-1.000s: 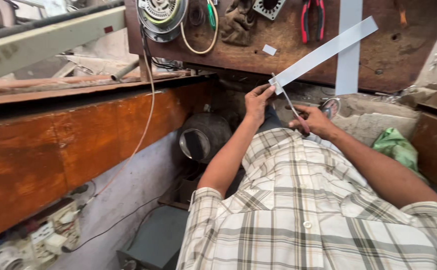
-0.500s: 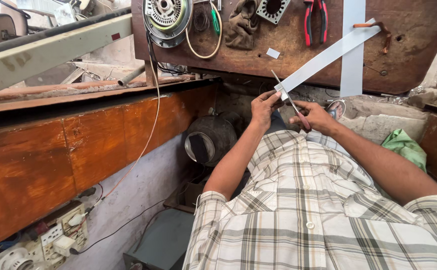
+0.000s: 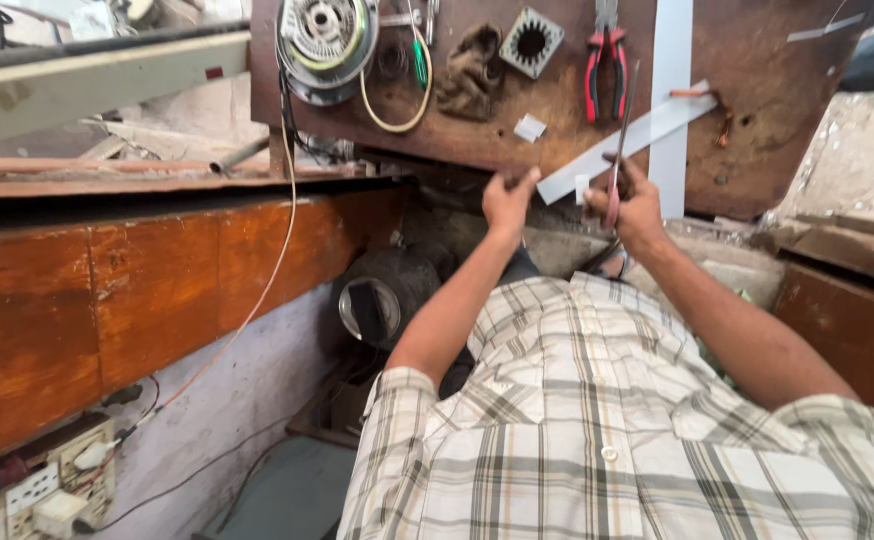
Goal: The person cuts a white strip of material into small rectangular pieces using scissors and places them into the slots of a square metal component. The person repeatedly cuts and inserts the pieces, working at a cluttered workbench.
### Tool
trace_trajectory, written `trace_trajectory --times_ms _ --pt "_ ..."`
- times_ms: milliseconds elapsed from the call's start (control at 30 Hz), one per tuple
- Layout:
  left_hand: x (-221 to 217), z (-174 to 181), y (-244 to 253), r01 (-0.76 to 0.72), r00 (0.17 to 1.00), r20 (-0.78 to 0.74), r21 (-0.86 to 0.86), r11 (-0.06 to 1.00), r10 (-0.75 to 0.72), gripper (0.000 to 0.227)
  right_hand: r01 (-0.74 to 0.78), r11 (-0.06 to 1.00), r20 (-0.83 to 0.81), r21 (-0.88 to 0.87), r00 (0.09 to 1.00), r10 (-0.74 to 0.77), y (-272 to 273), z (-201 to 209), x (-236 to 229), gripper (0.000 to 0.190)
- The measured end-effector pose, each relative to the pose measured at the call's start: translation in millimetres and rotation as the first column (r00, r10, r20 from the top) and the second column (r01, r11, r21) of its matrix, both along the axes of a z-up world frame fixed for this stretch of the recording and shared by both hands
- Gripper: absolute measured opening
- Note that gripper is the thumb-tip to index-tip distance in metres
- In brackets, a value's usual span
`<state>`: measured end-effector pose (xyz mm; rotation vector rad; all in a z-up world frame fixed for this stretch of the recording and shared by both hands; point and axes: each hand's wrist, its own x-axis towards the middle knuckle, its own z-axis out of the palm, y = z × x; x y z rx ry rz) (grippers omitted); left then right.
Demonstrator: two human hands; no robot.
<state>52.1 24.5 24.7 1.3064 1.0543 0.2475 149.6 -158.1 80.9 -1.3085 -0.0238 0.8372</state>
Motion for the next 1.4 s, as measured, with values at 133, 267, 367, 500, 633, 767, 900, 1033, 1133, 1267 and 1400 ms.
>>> trace_trajectory --times_ms 133,267,367,500,633,767,900,1033,1133,1267,1400 --pt "-26.7 -26.9 -19.2 0.029 0.996 0.091 -0.427 0.904 0.011 0.032 -0.095 0.995 0.036 0.02 0.995 0.094 -7.5 -7.8 -7.1 0.068" --pt "-30.5 -44.2 -28.4 0.028 0.976 0.201 -0.474 0.88 0.077 0.03 -0.198 0.978 0.067 -0.068 0.977 0.203 -4.5 -17.5 3.2 0.069" --pt "-40.6 -43.2 -28.9 0.074 0.959 0.277 -0.458 0.886 0.063 0.028 -0.226 0.973 0.184 -0.047 0.955 0.231 1.9 -22.1 3.7 0.068" --pt "-43.9 -29.3 -28.4 0.053 0.966 0.244 -0.506 0.861 0.085 0.029 -0.307 0.937 0.14 -0.169 0.933 0.331 7.7 -18.9 6.9 0.07" --pt "-43.4 -15.3 -24.5 0.095 0.955 0.291 -0.504 0.858 0.065 0.029 -0.321 0.925 0.153 -0.205 0.923 0.354 14.8 -11.5 5.9 0.071" --pt "-42.3 -12.0 -26.4 0.119 0.943 0.33 -0.427 0.896 0.032 0.027 -0.316 0.896 0.222 -0.312 0.893 0.392 21.6 -3.8 2.1 0.072" --pt "-41.3 -14.6 -27.0 0.077 0.946 0.32 -0.383 0.92 0.054 0.026 -0.254 0.907 0.256 -0.337 0.902 0.348 20.0 4.3 -4.4 0.077" --pt "-39.0 -19.2 -18.0 0.04 0.957 0.282 -0.332 0.943 0.059 0.027 -0.299 0.847 0.091 -0.441 0.923 0.373 -20.7 9.4 -21.8 0.09" --pt "-37.0 -27.8 -15.5 0.017 0.962 0.262 -0.329 0.944 0.074 0.027 -0.458 0.758 0.057 -0.465 0.838 0.542 -68.6 0.4 -35.1 0.096" --pt "-37.8 -39.9 -11.0 -0.004 0.956 0.275 -0.342 0.94 0.104 0.029 -0.591 0.72 -0.098 -0.365 0.793 0.601 -87.5 -32.1 -48.7 0.083" --pt "-32.3 -45.2 -10.9 -0.015 0.976 0.2 -0.315 0.949 0.082 0.029 -0.533 0.783 -0.147 -0.321 0.844 0.515 -62.7 -49.3 -50.0 0.076"
